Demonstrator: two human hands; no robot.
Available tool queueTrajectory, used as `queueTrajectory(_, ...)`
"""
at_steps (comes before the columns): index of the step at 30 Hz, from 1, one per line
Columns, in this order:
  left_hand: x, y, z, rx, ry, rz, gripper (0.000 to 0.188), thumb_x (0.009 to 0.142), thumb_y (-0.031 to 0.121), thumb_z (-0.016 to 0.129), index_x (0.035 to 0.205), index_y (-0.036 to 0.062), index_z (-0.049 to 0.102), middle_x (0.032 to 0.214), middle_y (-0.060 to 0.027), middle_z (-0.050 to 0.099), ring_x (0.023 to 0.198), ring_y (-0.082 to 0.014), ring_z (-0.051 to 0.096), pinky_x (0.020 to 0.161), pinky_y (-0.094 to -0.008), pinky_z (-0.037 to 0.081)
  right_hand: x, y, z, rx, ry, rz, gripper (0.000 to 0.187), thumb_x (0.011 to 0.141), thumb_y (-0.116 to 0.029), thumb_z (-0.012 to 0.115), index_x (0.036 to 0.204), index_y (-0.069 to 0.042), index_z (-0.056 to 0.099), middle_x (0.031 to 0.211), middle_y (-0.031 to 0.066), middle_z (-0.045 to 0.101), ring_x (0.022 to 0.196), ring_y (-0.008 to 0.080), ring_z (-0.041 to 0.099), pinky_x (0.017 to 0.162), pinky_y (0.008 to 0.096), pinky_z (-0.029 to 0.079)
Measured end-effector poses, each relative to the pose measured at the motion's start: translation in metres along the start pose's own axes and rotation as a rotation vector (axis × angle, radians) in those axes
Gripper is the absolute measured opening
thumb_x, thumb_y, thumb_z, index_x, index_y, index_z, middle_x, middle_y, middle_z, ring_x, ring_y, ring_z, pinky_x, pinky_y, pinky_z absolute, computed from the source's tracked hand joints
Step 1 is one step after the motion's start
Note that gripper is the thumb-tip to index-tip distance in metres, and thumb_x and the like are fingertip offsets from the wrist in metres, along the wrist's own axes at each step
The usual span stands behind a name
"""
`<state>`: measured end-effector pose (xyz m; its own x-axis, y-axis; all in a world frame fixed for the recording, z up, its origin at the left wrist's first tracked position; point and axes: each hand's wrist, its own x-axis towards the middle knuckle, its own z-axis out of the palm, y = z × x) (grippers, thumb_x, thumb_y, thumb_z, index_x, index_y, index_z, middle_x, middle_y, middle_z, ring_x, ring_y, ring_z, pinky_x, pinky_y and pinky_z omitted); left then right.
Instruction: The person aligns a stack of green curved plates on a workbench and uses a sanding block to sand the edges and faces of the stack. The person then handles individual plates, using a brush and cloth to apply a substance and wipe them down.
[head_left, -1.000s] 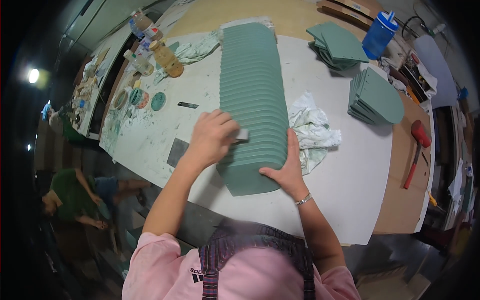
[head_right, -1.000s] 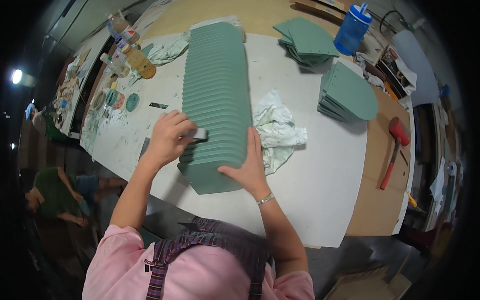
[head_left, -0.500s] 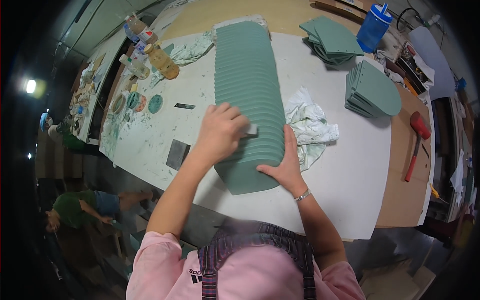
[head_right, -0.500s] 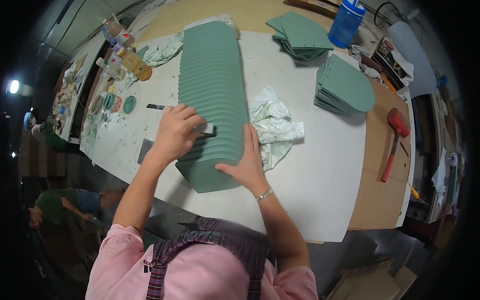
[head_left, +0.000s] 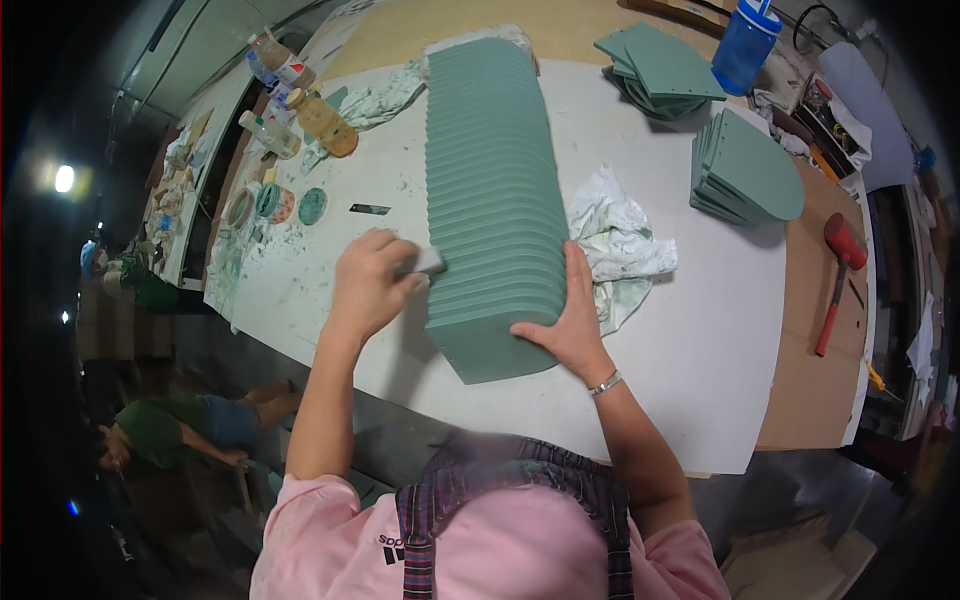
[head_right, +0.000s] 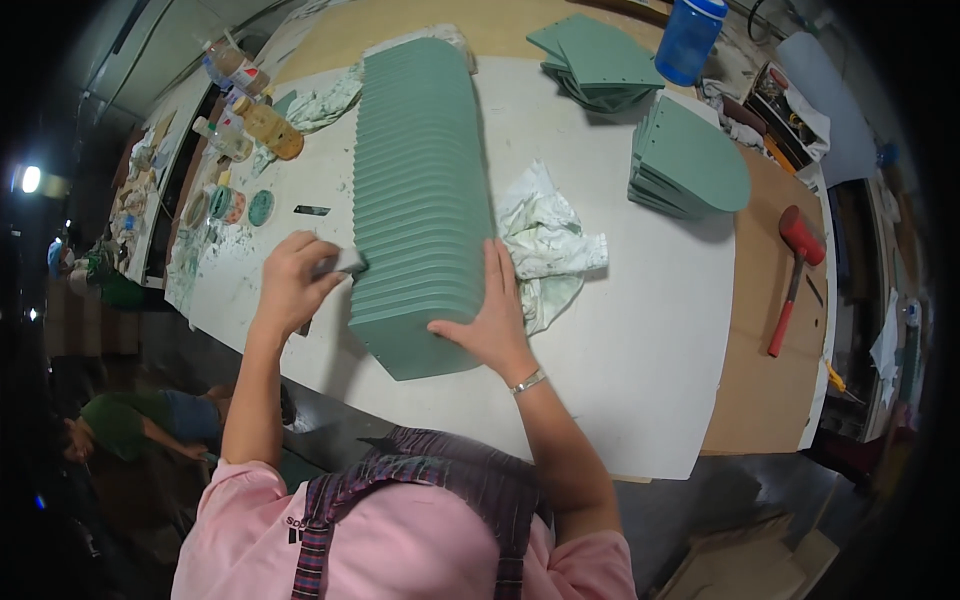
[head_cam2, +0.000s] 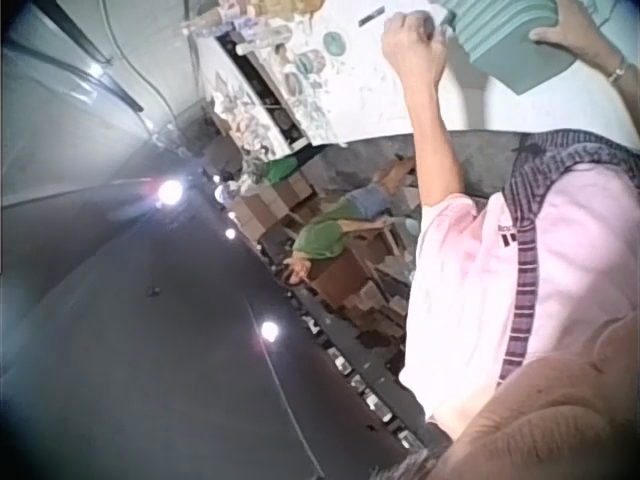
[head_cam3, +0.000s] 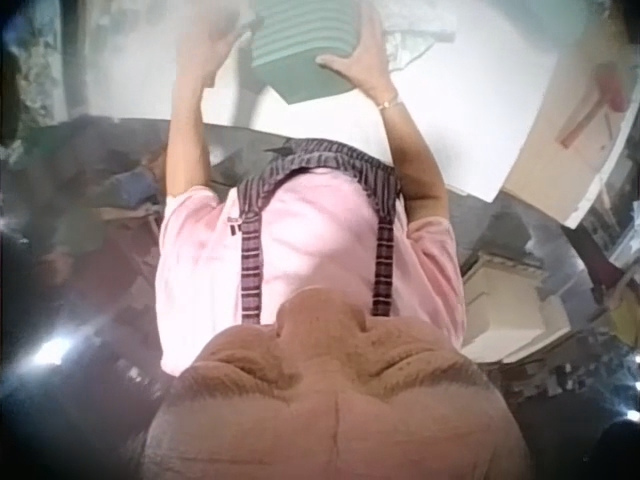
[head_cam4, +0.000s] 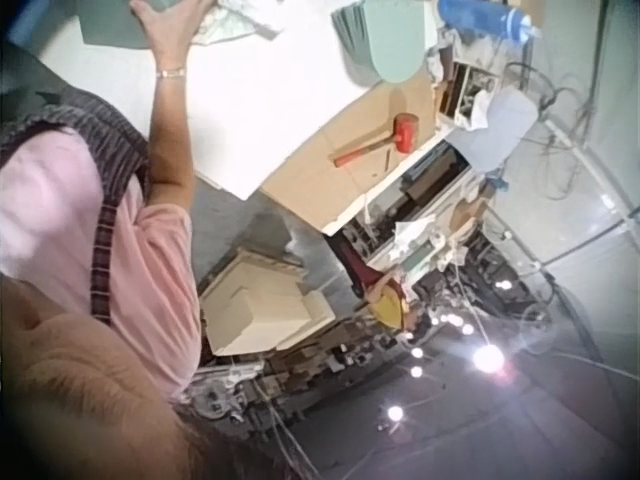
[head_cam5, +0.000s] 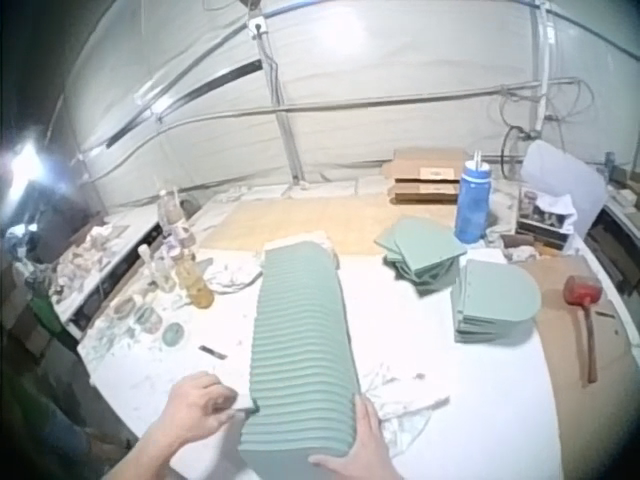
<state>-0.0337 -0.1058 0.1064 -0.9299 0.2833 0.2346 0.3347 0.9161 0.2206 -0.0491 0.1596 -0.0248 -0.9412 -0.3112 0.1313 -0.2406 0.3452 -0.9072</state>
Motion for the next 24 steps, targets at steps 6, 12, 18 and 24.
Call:
queueTrajectory(6, -0.006, 0.062, 0.016, -0.139, 0.178, -0.067, 0.023, 0.074, 0.011, 0.082, 0.090, 0.0026, 0.067, 0.077, -0.0102, 0.058, 0.065, -0.0255, 0.061, 0.059, -0.0360, 0.049, 0.001, -0.003, 0.007, 0.058, -0.007, -0.023, 0.134, 0.058, -0.034, 0.098, 0.161, 0.000, 0.019, 0.165, 0.0242, 0.023, 0.151, 0.0407, 0.030, 0.122, 0.0453, 0.032)
queueTrajectory(12, -0.061, 0.018, 0.002, -0.106, 0.101, -0.366, 0.023, 0.073, 0.016, 0.080, 0.088, 0.0072, 0.064, 0.077, -0.0088, 0.058, 0.071, -0.0308, 0.061, 0.060, -0.0413, 0.049, 0.000, -0.005, 0.001, 0.049, 0.008, -0.005, 0.134, 0.060, -0.039, 0.097, 0.162, 0.001, 0.019, 0.164, 0.0246, 0.026, 0.153, 0.0382, 0.027, 0.124, 0.0434, 0.027)
queueTrajectory(18, -0.010, 0.076, 0.035, -0.148, 0.289, -0.011, 0.025, 0.072, 0.011, 0.082, 0.091, 0.0039, 0.066, 0.077, -0.0097, 0.057, 0.066, -0.0279, 0.060, 0.058, -0.0373, 0.049, 0.000, 0.000, 0.009, 0.069, -0.002, -0.037, 0.133, 0.061, -0.041, 0.097, 0.162, 0.001, 0.020, 0.164, 0.0244, 0.025, 0.153, 0.0382, 0.027, 0.124, 0.0435, 0.027)
queueTrajectory(24, -0.081, 0.019, 0.006, -0.100, 0.238, -0.323, 0.026, 0.072, 0.009, 0.081, 0.093, 0.0024, 0.068, 0.078, -0.0112, 0.058, 0.071, -0.0280, 0.061, 0.062, -0.0374, 0.050, 0.000, -0.002, 0.003, 0.057, 0.004, -0.019, 0.133, 0.060, -0.036, 0.097, 0.161, 0.001, 0.020, 0.163, 0.0247, 0.026, 0.151, 0.0388, 0.029, 0.123, 0.0442, 0.029)
